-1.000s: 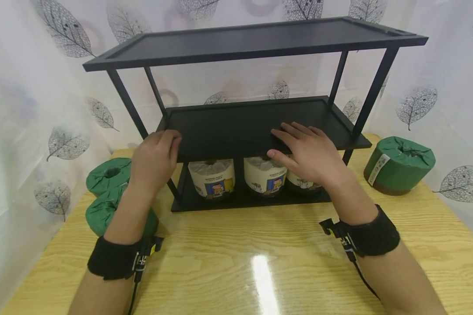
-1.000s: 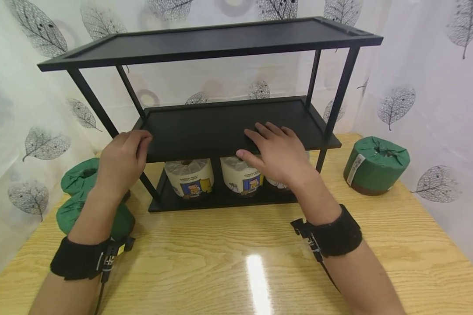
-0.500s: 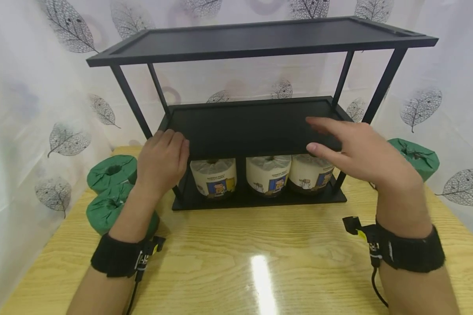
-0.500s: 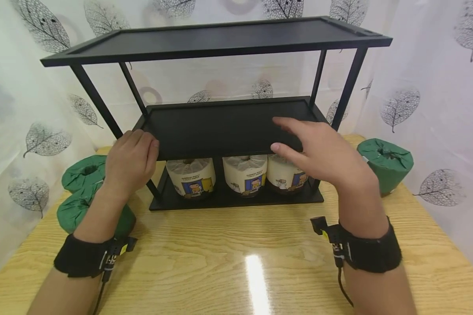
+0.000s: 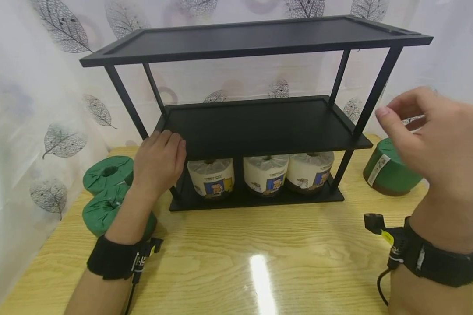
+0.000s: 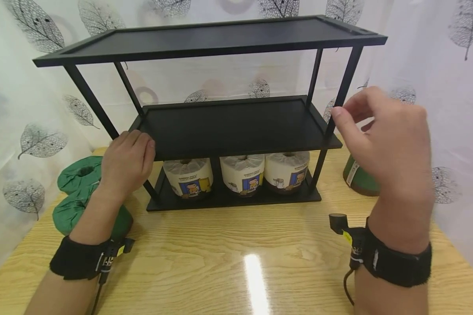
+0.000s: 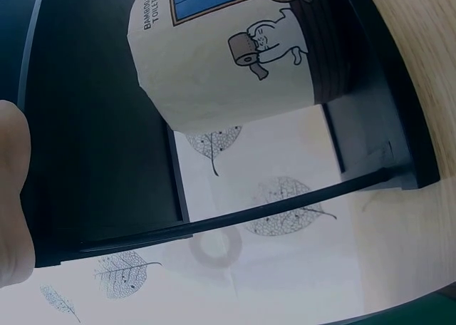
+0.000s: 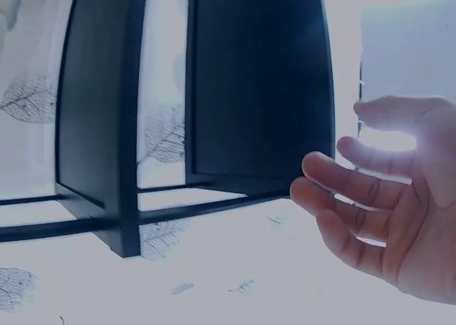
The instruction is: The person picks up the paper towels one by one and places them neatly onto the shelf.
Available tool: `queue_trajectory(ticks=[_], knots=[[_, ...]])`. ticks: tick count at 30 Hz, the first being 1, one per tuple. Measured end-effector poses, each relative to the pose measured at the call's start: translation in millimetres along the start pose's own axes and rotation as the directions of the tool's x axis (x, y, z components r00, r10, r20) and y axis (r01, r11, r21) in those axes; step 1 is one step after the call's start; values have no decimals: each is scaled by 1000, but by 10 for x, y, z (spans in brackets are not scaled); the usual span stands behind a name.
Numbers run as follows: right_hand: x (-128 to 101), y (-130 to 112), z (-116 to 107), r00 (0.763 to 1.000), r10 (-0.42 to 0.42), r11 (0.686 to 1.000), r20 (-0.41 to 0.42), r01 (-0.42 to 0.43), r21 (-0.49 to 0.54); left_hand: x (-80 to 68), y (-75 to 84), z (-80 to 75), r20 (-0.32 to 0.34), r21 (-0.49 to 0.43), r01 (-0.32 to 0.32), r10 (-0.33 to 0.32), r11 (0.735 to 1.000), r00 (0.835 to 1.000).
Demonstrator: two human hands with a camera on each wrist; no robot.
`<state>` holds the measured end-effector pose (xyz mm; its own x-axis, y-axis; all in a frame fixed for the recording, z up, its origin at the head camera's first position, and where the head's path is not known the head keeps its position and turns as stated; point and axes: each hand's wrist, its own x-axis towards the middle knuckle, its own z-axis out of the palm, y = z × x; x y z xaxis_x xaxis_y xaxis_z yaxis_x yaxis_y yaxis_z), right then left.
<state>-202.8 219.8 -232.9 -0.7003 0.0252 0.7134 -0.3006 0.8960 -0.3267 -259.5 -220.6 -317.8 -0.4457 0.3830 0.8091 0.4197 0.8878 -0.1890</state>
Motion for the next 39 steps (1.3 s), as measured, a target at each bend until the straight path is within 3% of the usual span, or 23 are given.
queue_trajectory(ticks=[4, 13, 16, 21, 27, 39], knots=[[1, 33, -44, 988, 149, 989, -39, -149, -6, -7, -3, 10, -21, -4, -4, 4, 1000, 1000], [68, 45, 46, 966, 218, 976, -139, -215, 36, -32, -19, 11, -17, -13, -14, 14, 1000, 1000], [115, 95, 68, 953, 269, 962, -138, -272, 1, -28, -27, 2, -17, -10, -14, 14, 1000, 1000], [227, 402, 153, 922, 386, 914, 10, -381, -136, -12, -26, 3, -9, -7, -9, 9, 1000, 1000], [255, 873, 319, 862, 452, 885, 230, -403, -231, -15, -25, -2, 35, -5, -5, 5, 1000, 999], [207, 1231, 399, 783, 487, 870, 388, -394, -297, 1, -7, 2, 25, -24, -9, 10, 1000, 1000]])
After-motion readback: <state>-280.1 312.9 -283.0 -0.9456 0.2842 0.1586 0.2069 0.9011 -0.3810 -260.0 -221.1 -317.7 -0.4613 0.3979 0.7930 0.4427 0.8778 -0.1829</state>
